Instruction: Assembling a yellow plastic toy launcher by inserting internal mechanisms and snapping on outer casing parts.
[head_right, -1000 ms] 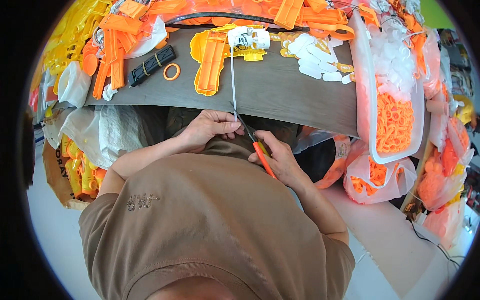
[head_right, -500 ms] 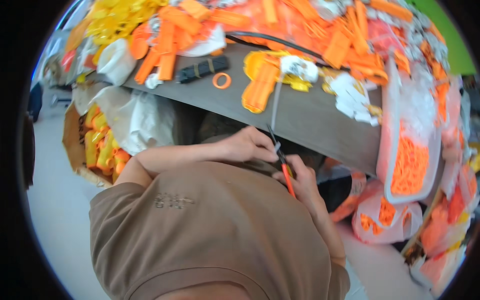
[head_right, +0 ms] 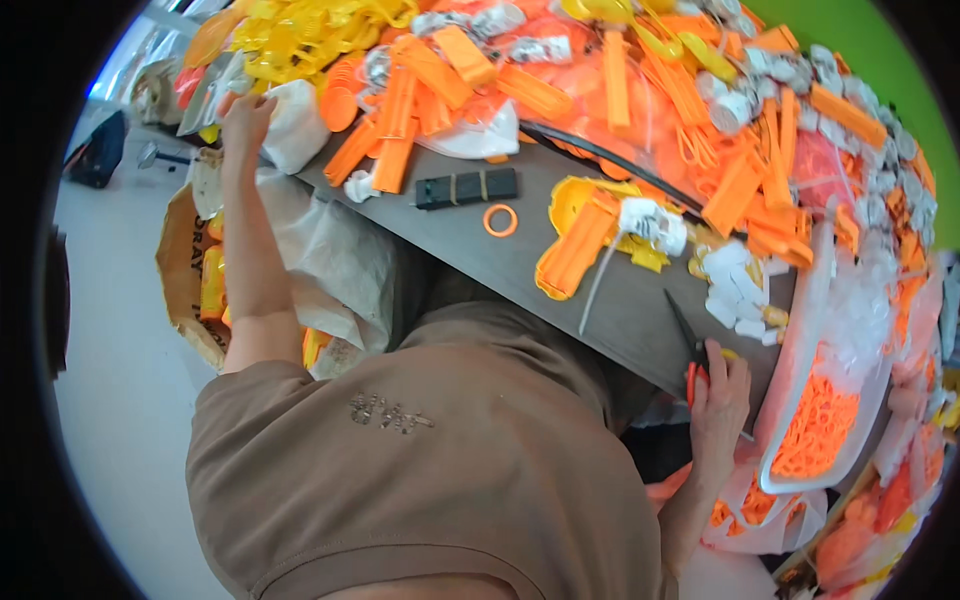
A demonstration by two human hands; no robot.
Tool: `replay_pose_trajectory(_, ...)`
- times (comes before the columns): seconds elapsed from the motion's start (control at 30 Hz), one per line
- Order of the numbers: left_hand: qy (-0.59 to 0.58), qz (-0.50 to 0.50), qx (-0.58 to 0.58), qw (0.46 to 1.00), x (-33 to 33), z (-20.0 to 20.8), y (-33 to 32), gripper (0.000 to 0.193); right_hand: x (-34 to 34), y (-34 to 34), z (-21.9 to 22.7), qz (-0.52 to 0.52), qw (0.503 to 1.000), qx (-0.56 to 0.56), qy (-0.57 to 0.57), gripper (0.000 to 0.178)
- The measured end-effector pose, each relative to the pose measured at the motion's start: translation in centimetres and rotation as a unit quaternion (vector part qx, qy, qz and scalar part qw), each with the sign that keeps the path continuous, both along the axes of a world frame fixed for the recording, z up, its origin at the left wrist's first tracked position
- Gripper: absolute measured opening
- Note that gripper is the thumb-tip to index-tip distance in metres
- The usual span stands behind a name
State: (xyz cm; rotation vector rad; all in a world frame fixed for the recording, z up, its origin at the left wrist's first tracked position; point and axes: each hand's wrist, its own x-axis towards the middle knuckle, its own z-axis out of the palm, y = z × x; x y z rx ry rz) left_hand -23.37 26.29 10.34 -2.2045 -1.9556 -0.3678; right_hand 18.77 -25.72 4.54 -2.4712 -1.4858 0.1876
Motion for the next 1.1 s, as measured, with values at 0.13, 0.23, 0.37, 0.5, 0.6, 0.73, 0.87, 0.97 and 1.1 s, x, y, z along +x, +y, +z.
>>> replay_pose_trajectory(0.13, 0.072, -0.078, 0.028, 0.994, -5.0, -2.0, 3.2, 0.036, -0.7, 2.9, 0.9, 0.017, 0.997, 0.008, -0.071, 0.036)
replay_pose_trajectory(0.23, 0.048, -0.117, 0.19, 0.974, -0.3, -0.8, 0.3, 0.029, -4.2, 5.3, 0.9, 0.133, 0.983, 0.127, 0.004, 0.043)
replay_pose_trajectory(0.37, -0.28, -0.454, 0.069, 0.843, 14.9, -1.0, -13.0, 0.01, -6.6, 7.9, -3.5, 0.23, 0.959, 0.165, 0.011, 0.035)
replay_pose_trajectory(0.5, -0.182, -0.735, -0.083, 0.647, 21.6, -1.7, -22.6, 0.026, -7.7, 8.7, -5.4, 0.252, 0.945, 0.2, 0.059, 0.025)
replay_pose_trajectory(0.6, -0.122, -0.77, -0.125, 0.613, 23.3, -3.2, -25.0, 0.034, -8.5, 8.6, -5.4, 0.271, 0.93, 0.247, 0.037, 0.022)
replay_pose_trajectory(0.73, -0.1, -0.785, -0.167, 0.588, 25.0, -3.9, -26.5, 0.042, -8.9, 8.6, -5.6, 0.165, 0.934, 0.318, 0.004, 0.009)
replay_pose_trajectory(0.87, -0.086, -0.768, -0.191, 0.605, 25.8, -5.0, -27.0, 0.045, -8.5, 8.5, -5.7, 0.129, 0.947, 0.295, 0.0, 0.018)
replay_pose_trajectory(0.97, -0.061, -0.769, -0.188, 0.608, 26.3, -5.2, -27.1, 0.045, -8.0, 8.4, -5.7, 0.127, 0.943, 0.306, 0.001, 0.018)
replay_pose_trajectory(1.1, -0.05, -0.766, -0.181, 0.614, 26.6, -5.5, -27.2, 0.041, -8.3, 8.5, -5.1, 0.083, 0.955, 0.286, 0.003, 0.016)
